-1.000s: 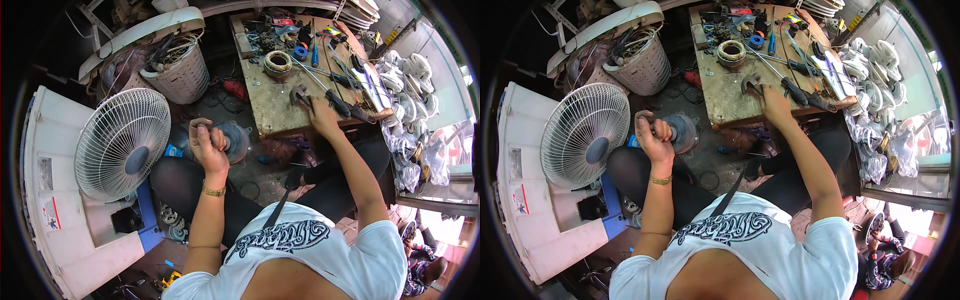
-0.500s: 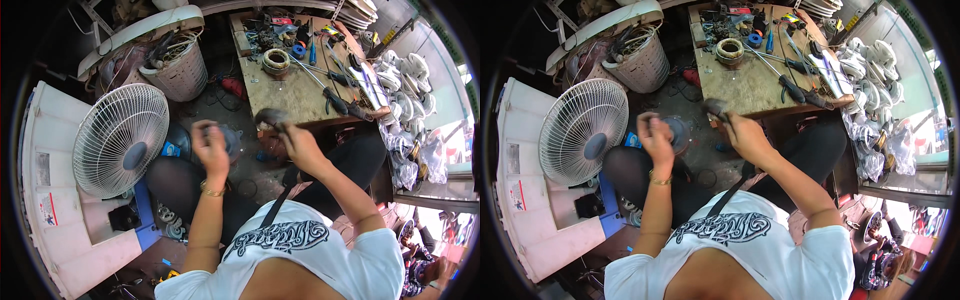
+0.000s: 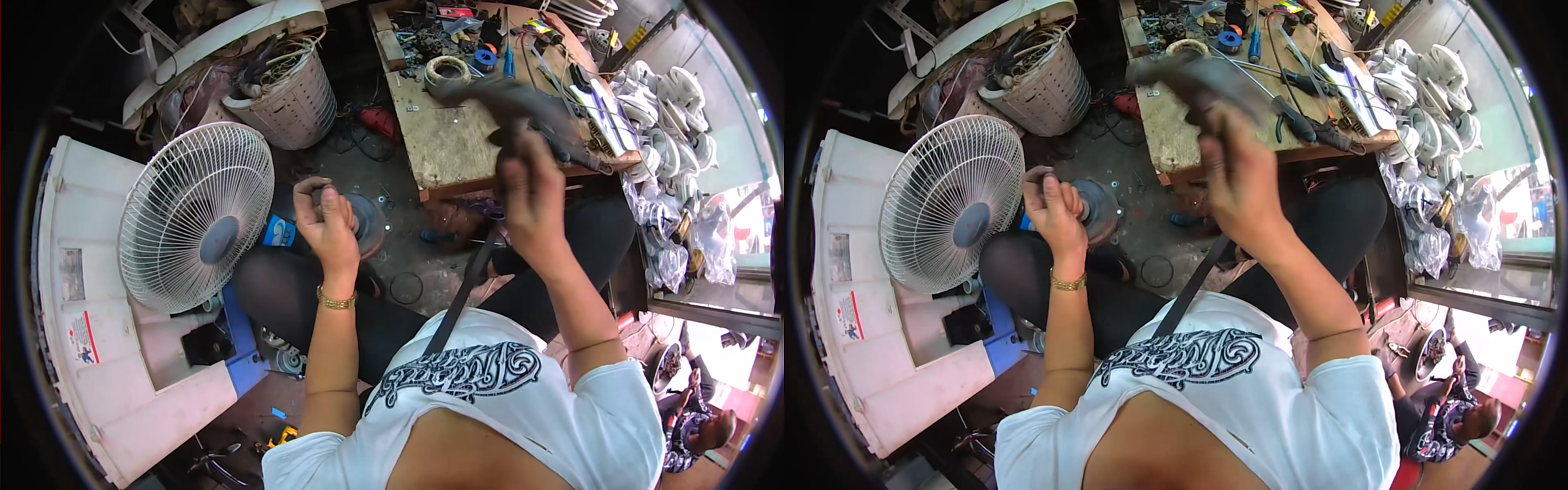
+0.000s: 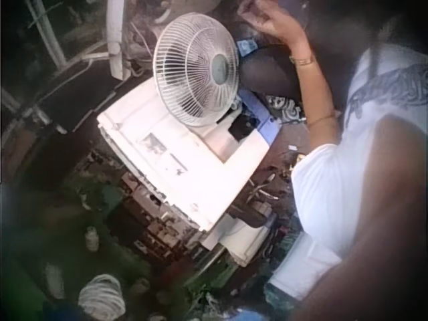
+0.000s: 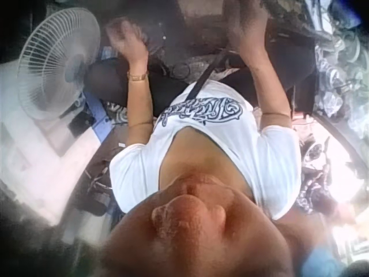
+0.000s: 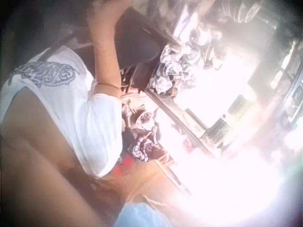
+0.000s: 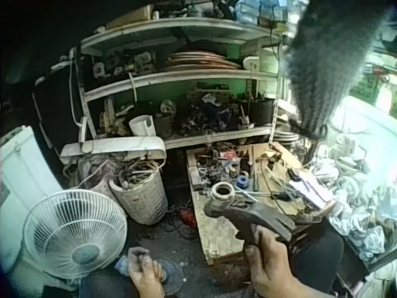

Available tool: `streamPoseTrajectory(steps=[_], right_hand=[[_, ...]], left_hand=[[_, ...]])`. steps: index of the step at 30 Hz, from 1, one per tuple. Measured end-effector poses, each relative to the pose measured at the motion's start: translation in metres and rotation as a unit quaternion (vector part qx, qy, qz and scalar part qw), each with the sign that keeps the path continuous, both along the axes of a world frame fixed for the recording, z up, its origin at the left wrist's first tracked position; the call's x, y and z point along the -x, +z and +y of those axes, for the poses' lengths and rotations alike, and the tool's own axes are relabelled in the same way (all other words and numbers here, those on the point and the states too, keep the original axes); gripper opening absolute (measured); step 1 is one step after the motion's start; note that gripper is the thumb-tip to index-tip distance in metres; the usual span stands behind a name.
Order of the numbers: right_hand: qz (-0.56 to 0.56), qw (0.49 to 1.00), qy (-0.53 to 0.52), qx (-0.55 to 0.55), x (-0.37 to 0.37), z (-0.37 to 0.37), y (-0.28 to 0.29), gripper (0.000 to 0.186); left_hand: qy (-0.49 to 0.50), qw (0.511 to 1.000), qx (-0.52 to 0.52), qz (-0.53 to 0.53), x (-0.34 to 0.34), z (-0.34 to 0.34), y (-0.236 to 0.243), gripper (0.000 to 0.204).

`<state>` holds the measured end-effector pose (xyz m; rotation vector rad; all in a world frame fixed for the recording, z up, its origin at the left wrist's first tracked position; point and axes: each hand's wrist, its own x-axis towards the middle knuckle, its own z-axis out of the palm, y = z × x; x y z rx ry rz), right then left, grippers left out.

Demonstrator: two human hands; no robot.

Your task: The person disassembles an electric fan motor by hand and using a screwdriver and hammer, tapping the casing to loosen parts and removing the internal components.

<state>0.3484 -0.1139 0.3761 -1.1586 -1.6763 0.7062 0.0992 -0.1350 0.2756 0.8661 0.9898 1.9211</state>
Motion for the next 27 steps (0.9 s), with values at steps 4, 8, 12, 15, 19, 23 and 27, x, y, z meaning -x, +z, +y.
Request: streamPoseTrajectory(steps=[4, 8, 12, 15, 19, 23, 27], right_hand=[[-0.176, 0.981, 0.073, -0.026, 0.003, -0.008, -0.086, 0.021], [-0.233, 0.965, 0.085, 0.089, 0.001, -0.019, -0.146, 0.035], [-0.232, 0.966, -0.080, -0.075, -0.027, 0.040, -0.120, 0.033], [-0.346, 0.928, -0.103, -0.090, -0.049, 0.080, -0.129, 0.038], [-0.456, 0.880, -0.113, -0.064, -0.076, 0.104, -0.161, 0.041], [-0.340, 0.924, -0.064, -0.164, -0.051, 0.099, -0.137, 0.054], [-0.053, 0.939, 0.331, 0.078, -0.003, 0.055, -0.081, 0.128]], left_hand=[[-0.013, 0.999, -0.040, -0.006, 0.000, 0.004, 0.007, 0.012], [-0.011, 0.995, -0.009, -0.094, 0.013, -0.009, 0.020, 0.016], [-0.126, 0.968, -0.002, -0.216, 0.041, 0.002, 0.014, 0.022], [-0.222, 0.930, -0.057, -0.288, 0.048, 0.002, 0.005, 0.032], [-0.312, 0.884, -0.096, -0.334, 0.032, 0.008, 0.007, 0.038], [-0.344, 0.877, -0.066, -0.330, 0.019, 0.012, 0.007, 0.036], [-0.359, 0.882, -0.009, -0.305, -0.001, 0.015, 0.000, 0.030]])
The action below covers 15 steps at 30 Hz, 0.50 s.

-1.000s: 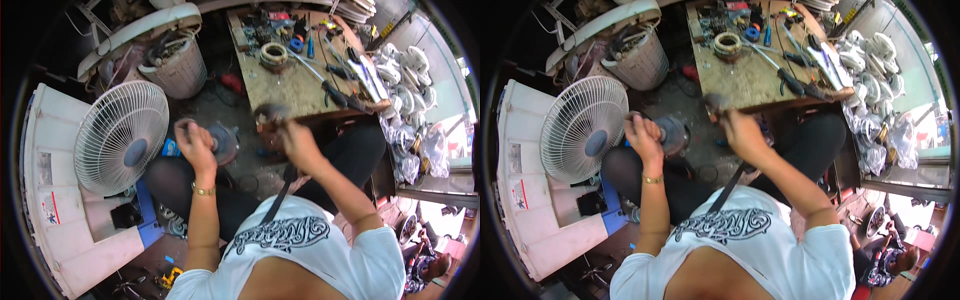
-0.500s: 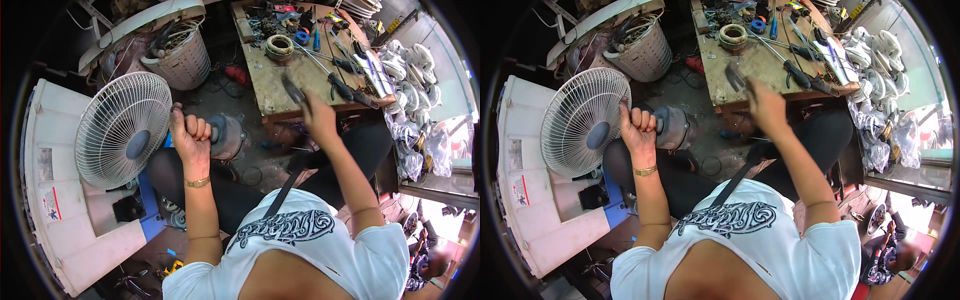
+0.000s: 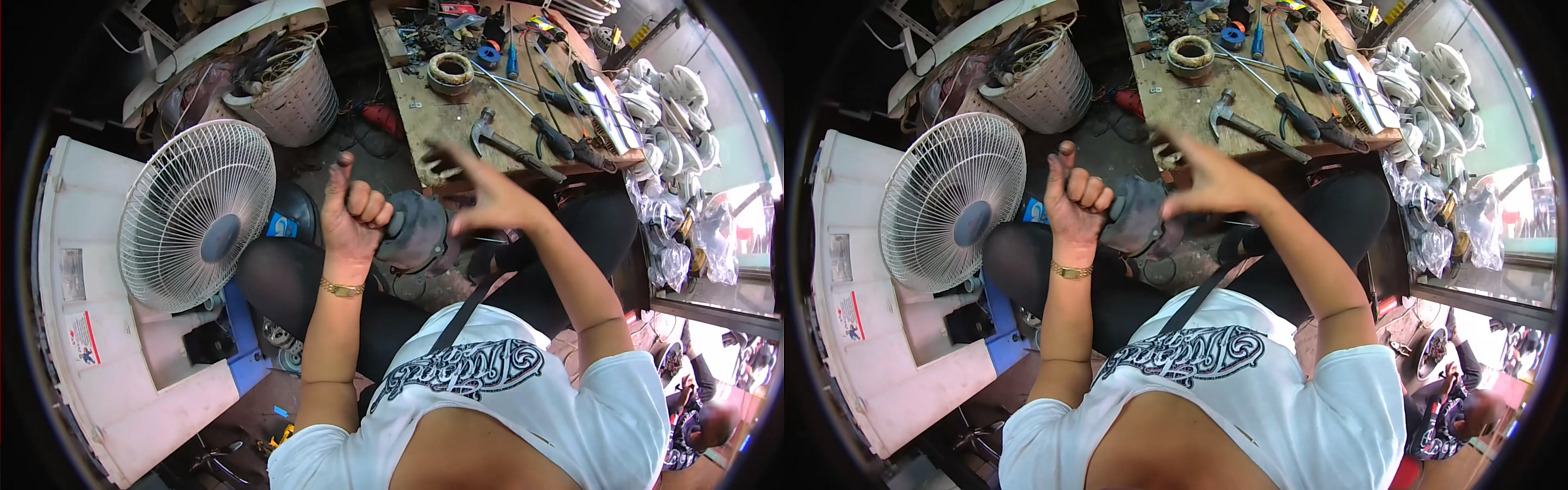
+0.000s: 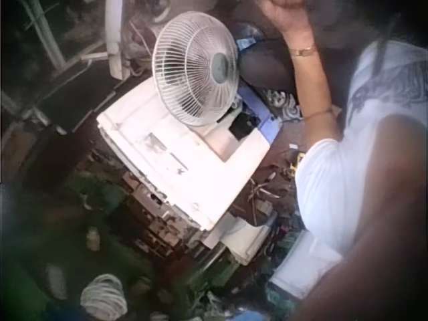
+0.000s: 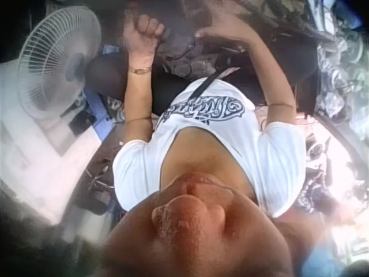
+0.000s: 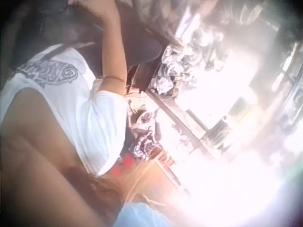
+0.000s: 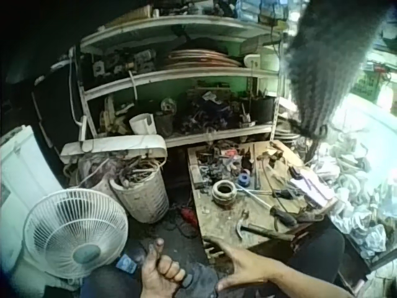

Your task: The person disassembles an electric fan motor by hand and using a screwdriver and hammer, tapping the casing to loosen parts and removing the internal components.

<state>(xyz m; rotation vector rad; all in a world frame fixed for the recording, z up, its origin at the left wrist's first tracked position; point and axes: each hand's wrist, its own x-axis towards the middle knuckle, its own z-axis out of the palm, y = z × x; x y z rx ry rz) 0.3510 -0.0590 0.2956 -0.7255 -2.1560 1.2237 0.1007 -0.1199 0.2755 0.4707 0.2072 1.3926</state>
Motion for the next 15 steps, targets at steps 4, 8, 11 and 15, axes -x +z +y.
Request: streamPoseTrajectory(steps=[4, 8, 11, 15], right_hand=[[-0.160, 0.982, 0.092, -0.035, 0.024, -0.018, 0.019, 0.130], [-0.078, 0.996, 0.000, -0.045, 0.031, -0.039, -0.015, 0.126], [-0.050, 0.994, -0.092, -0.020, 0.041, -0.051, -0.021, 0.117], [0.044, 0.975, -0.189, 0.112, 0.038, -0.048, -0.032, 0.103]], left_hand=[[-0.038, 0.995, 0.000, 0.087, -0.025, 0.000, 0.005, 0.026], [-0.022, 0.989, 0.010, 0.142, -0.033, 0.000, 0.004, 0.018], [0.072, 0.955, -0.045, 0.283, -0.029, 0.004, 0.008, 0.030], [0.224, 0.721, -0.200, 0.624, -0.013, 0.007, 0.013, 0.090]])
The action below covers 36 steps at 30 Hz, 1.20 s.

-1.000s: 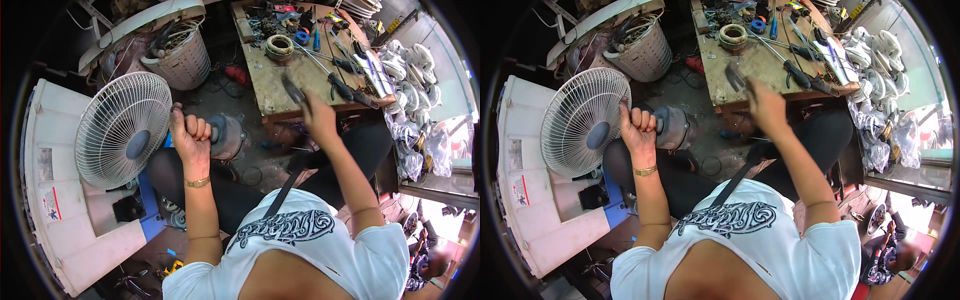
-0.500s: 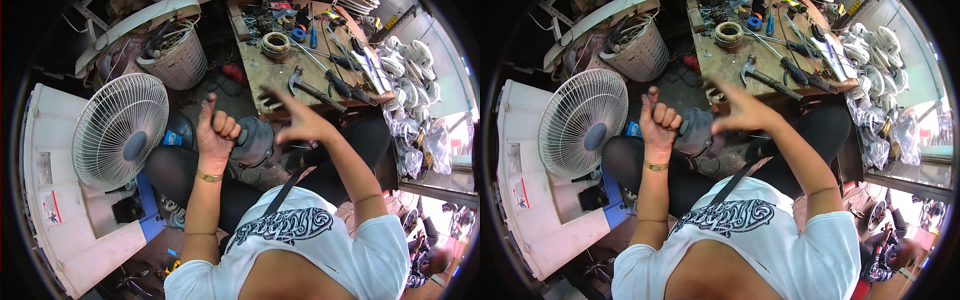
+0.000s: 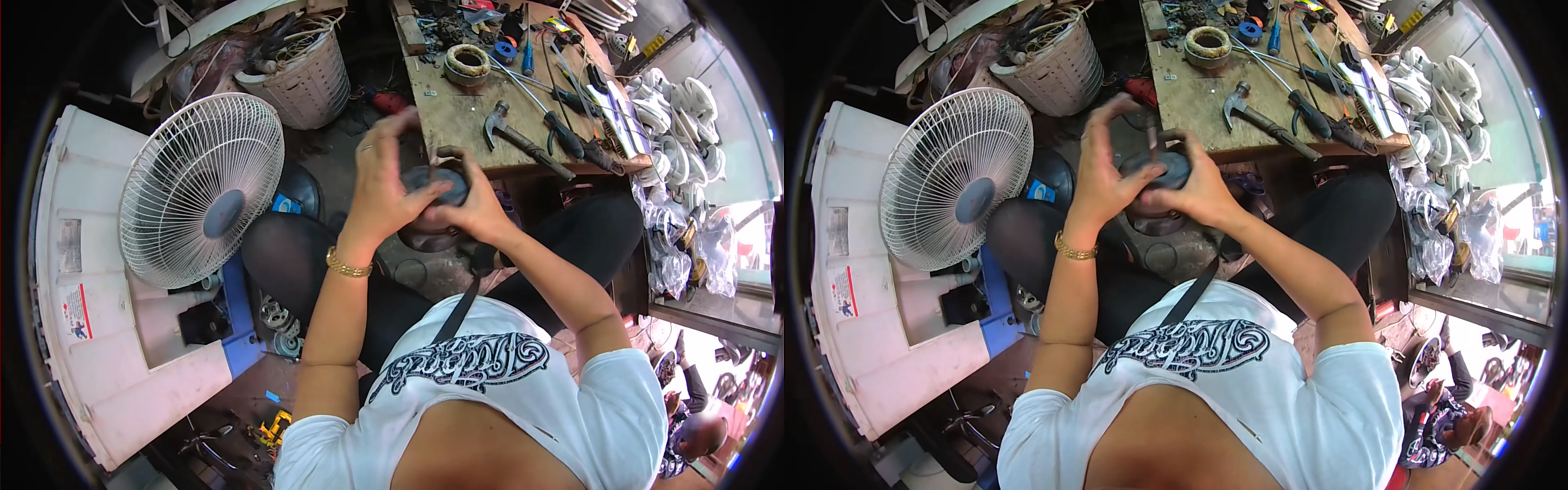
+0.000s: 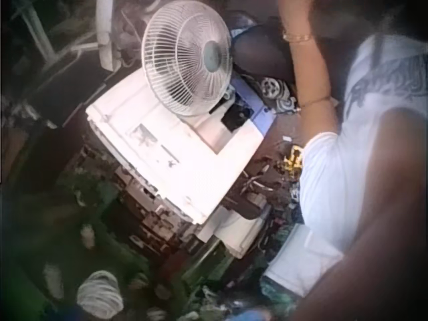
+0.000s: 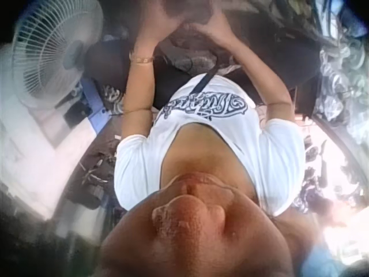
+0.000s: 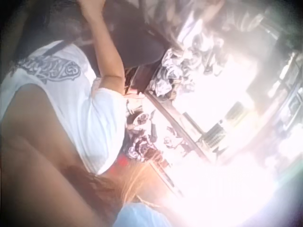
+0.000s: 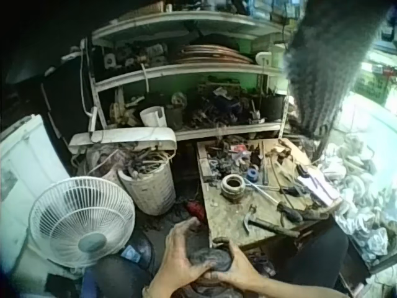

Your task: The person disassembles an electric fan motor by hand and using a screwdriver and hammer, tapping the casing to loosen parts and removing the internal components.

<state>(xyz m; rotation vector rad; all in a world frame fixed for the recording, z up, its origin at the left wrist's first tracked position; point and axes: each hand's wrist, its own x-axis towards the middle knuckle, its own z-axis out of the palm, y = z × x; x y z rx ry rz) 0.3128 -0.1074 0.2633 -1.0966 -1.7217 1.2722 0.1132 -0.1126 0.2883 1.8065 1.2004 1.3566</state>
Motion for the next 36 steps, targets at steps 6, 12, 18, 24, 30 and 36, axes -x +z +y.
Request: streamPoseTrajectory(steps=[6, 12, 18, 24, 30, 36], right_hand=[[0.354, 0.903, -0.063, 0.234, -0.003, 0.006, 0.002, 0.087], [0.290, 0.942, -0.108, 0.133, 0.015, 0.001, 0.006, 0.089], [-0.146, 0.969, -0.024, -0.195, -0.036, 0.046, 0.005, 0.066], [-0.531, 0.791, -0.152, -0.262, -0.116, 0.081, -0.061, 0.059], [-0.479, 0.824, -0.158, -0.257, -0.122, 0.088, -0.070, 0.037], [-0.136, 0.967, -0.133, -0.169, -0.083, -0.005, -0.038, 0.029]], left_hand=[[-0.117, 0.914, 0.234, -0.311, -0.007, -0.028, -0.031, 0.132], [-0.129, 0.761, 0.326, -0.546, -0.034, -0.057, -0.063, 0.086], [-0.070, 0.715, 0.317, -0.619, -0.016, -0.053, -0.051, 0.069], [0.170, 0.906, 0.220, -0.320, -0.004, -0.034, -0.046, 0.069], [0.188, 0.957, 0.136, 0.172, 0.030, -0.023, -0.028, 0.093], [0.173, 0.956, 0.150, 0.182, 0.031, -0.036, -0.029, 0.093]])
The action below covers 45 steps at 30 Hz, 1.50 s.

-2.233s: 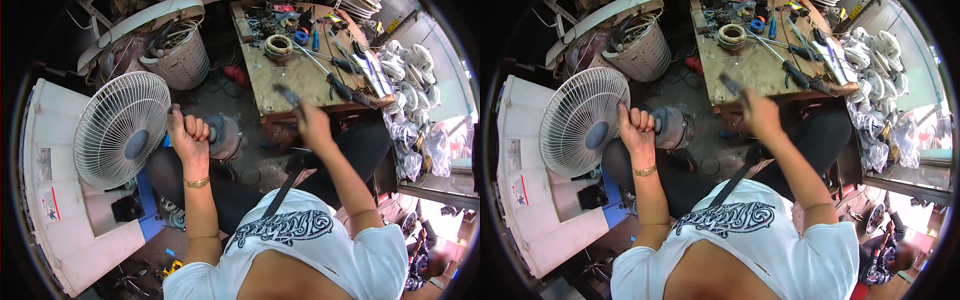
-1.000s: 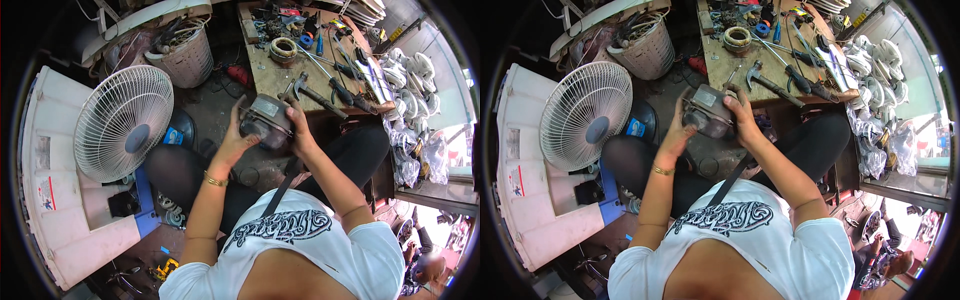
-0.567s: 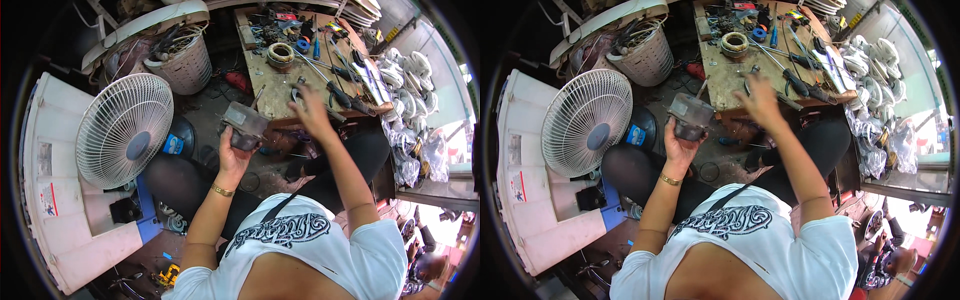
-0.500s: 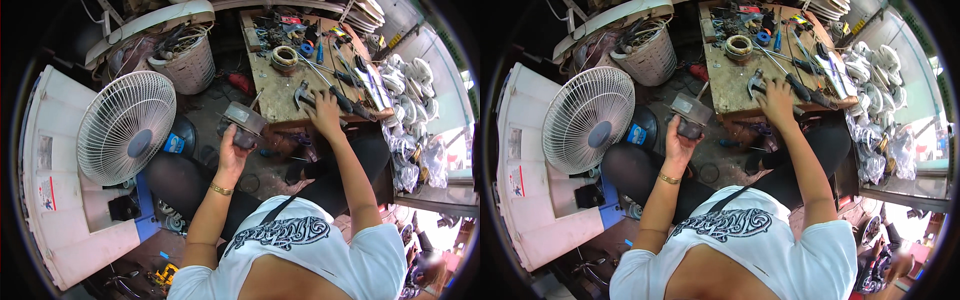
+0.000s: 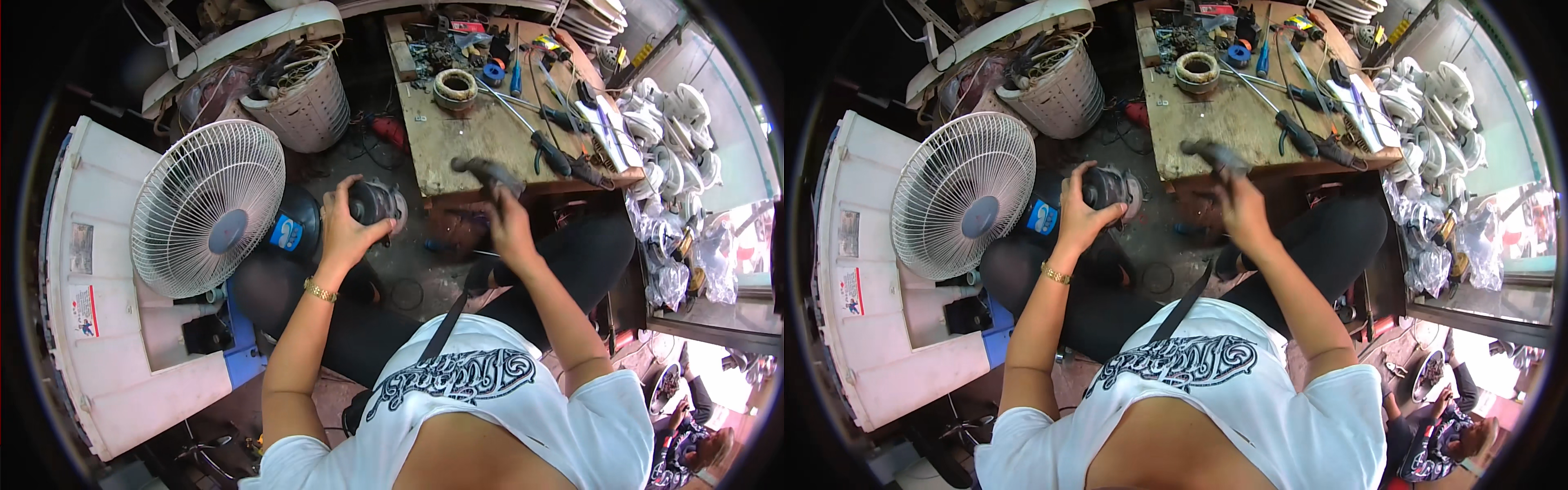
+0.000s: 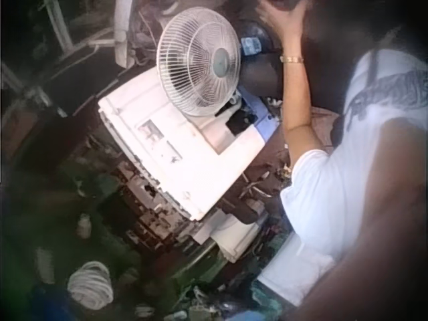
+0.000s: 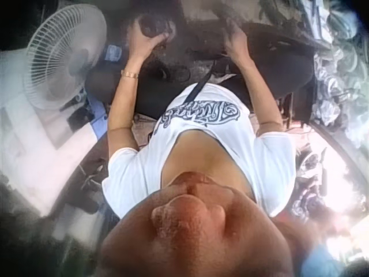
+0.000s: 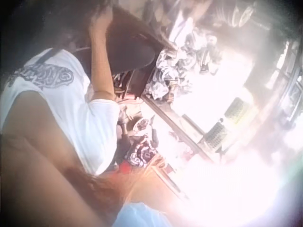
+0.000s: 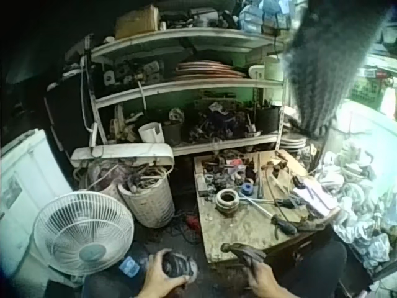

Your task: The person disassembles an electric fan motor by hand and using a screwdriver and hammer, tapping the casing to loosen parts and removing the internal components.

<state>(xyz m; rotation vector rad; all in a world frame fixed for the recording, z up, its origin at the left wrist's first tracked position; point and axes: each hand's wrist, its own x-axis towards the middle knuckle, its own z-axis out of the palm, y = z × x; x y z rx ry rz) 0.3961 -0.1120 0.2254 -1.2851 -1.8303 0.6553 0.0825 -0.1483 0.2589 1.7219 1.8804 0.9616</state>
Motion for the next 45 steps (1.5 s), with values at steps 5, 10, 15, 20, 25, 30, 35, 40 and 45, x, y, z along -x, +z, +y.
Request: streamPoseTrajectory(steps=[5, 10, 15, 20, 25, 30, 35, 40, 45], right_hand=[[-0.055, 0.994, 0.082, 0.051, 0.021, -0.018, 0.040, 0.021], [0.001, 0.983, 0.108, -0.145, 0.021, -0.026, 0.110, 0.022], [-0.129, 0.985, 0.110, 0.014, 0.019, -0.030, 0.034, 0.026], [0.038, 0.995, 0.058, -0.069, 0.029, -0.026, 0.104, 0.019], [-0.128, 0.983, 0.104, 0.080, 0.033, -0.038, 0.017, 0.029], [-0.032, 0.997, 0.042, 0.056, 0.021, -0.036, 0.031, 0.029], [-0.125, 0.984, -0.067, -0.107, -0.005, 0.031, 0.046, 0.030], [-0.314, 0.942, -0.082, -0.083, -0.044, 0.066, -0.010, 0.038], [-0.256, 0.946, -0.112, -0.165, -0.021, 0.066, 0.010, 0.053]], left_hand=[[0.005, 1.000, 0.021, 0.013, -0.009, 0.002, -0.015, 0.092], [0.029, 0.999, 0.020, -0.033, -0.009, 0.000, -0.026, 0.092], [0.011, 1.000, 0.023, 0.005, -0.017, 0.001, -0.020, 0.092], [0.009, 0.999, 0.006, 0.042, -0.006, -0.007, -0.022, 0.092], [0.006, 0.999, 0.002, 0.050, -0.022, -0.004, -0.012, 0.092], [0.019, 0.997, -0.024, -0.070, -0.002, -0.008, -0.012, 0.084], [-0.014, 0.894, 0.025, -0.446, -0.004, -0.010, -0.007, 0.089], [-0.067, 0.858, -0.013, -0.509, -0.015, -0.007, -0.003, 0.092], [-0.060, 0.842, -0.023, -0.535, -0.015, -0.009, -0.013, 0.094]])
